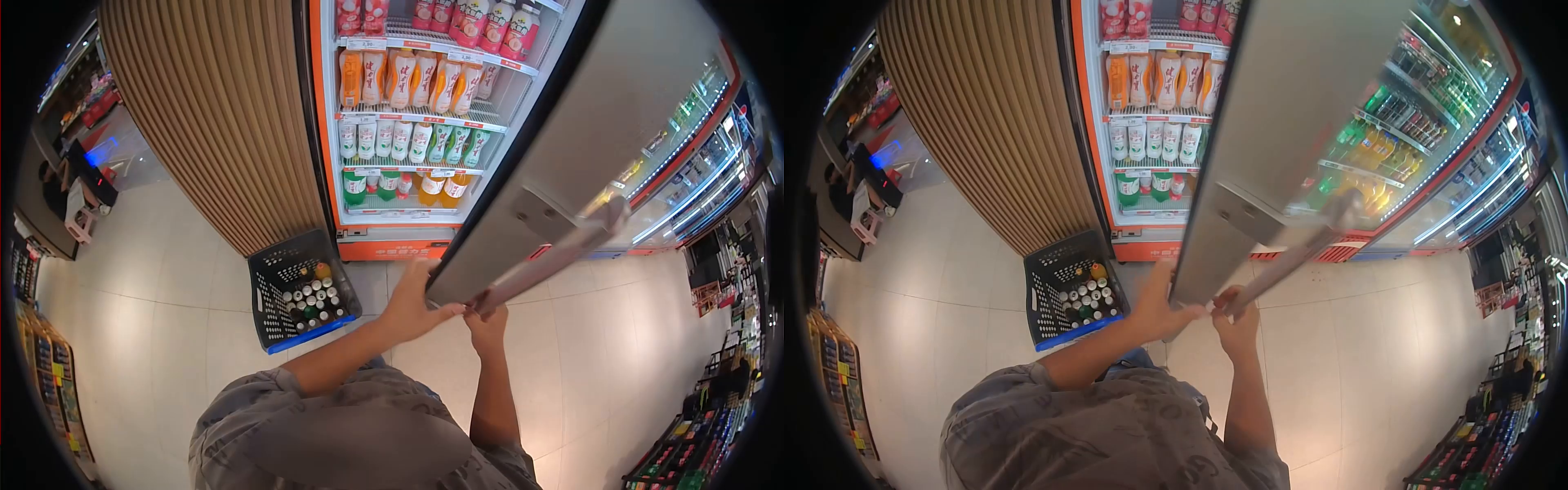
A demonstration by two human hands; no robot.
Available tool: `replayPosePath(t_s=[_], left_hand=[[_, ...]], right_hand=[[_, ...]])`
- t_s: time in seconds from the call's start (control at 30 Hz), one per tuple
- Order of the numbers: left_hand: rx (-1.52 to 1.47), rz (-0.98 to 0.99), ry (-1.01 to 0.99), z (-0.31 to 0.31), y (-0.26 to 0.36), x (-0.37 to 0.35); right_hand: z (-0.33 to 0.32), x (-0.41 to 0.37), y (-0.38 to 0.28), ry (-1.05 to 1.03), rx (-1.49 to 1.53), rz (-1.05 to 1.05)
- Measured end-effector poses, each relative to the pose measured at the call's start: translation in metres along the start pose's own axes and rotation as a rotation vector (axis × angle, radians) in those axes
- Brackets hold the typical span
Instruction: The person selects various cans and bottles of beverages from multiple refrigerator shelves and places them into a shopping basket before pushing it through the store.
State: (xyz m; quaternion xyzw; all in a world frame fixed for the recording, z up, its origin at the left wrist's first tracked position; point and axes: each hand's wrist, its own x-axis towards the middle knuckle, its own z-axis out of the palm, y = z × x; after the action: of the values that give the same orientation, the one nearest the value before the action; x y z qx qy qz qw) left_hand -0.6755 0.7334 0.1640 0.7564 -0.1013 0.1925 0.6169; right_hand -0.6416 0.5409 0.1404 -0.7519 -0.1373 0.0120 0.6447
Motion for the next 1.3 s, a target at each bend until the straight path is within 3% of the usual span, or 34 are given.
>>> replayPosePath(t_s=[0.07,0.13,0.2,0.27,0.3,0.4,0.5,0.6,0.67,0.73,0.83,0.87,0.93,1.0,1.07,1.3], left_hand=[[-0.013,0.041,-0.056,0.012,0.013,-0.004],[0.041,0.151,-0.113,0.022,0.023,-0.004],[0.031,0.156,-0.232,0.033,0.028,-0.007],[-0.019,0.167,-0.341,0.05,0.028,-0.012],[-0.039,0.145,-0.383,0.057,0.031,-0.012],[-0.016,0.096,-0.59,0.077,0.04,-0.013],[-0.117,0.193,-0.695,0.101,0.038,-0.008],[-0.186,0.298,-0.769,0.134,0.022,0.0],[-0.254,0.215,-0.899,0.148,0.017,0.009],[-0.263,0.081,-1.014,0.144,0.023,0.024],[-0.302,-0.042,-1.089,0.132,-0.008,0.043],[-0.263,0.034,-1.003,0.136,-0.041,0.039],[-0.2,-0.166,-0.987,0.119,-0.086,0.048],[-0.306,-0.437,-0.865,0.089,-0.116,0.062],[-0.225,-0.571,-0.732,0.076,-0.176,0.057],[-0.181,-0.588,-0.5,0.044,-0.224,0.119]], right_hand=[[-0.028,-0.012,0.025,0.014,-0.137,-0.016],[-0.038,-0.032,0.028,0.15,0.112,0.09],[-0.06,-0.055,0.059,0.16,0.089,0.156],[-0.084,-0.086,0.088,-0.036,0.046,0.316],[-0.094,-0.098,0.094,-0.225,-0.093,0.233],[-0.076,-0.125,0.095,-0.286,-0.26,0.35],[-0.055,-0.111,0.091,-0.083,-0.179,0.371],[-0.041,-0.086,0.081,0.296,0.049,0.305],[-0.044,-0.066,0.074,0.485,0.112,0.248],[-0.058,-0.049,0.071,0.551,0.05,0.22],[-0.105,-0.043,0.086,0.369,-0.347,0.247],[-0.113,-0.047,0.097,0.374,-0.392,0.199],[-0.12,-0.042,0.092,0.431,-0.405,0.266],[-0.129,-0.039,0.097,0.512,-0.416,0.294],[-0.137,-0.033,0.101,0.566,-0.466,0.325],[-0.172,0.042,0.146,0.626,-0.363,0.416]])
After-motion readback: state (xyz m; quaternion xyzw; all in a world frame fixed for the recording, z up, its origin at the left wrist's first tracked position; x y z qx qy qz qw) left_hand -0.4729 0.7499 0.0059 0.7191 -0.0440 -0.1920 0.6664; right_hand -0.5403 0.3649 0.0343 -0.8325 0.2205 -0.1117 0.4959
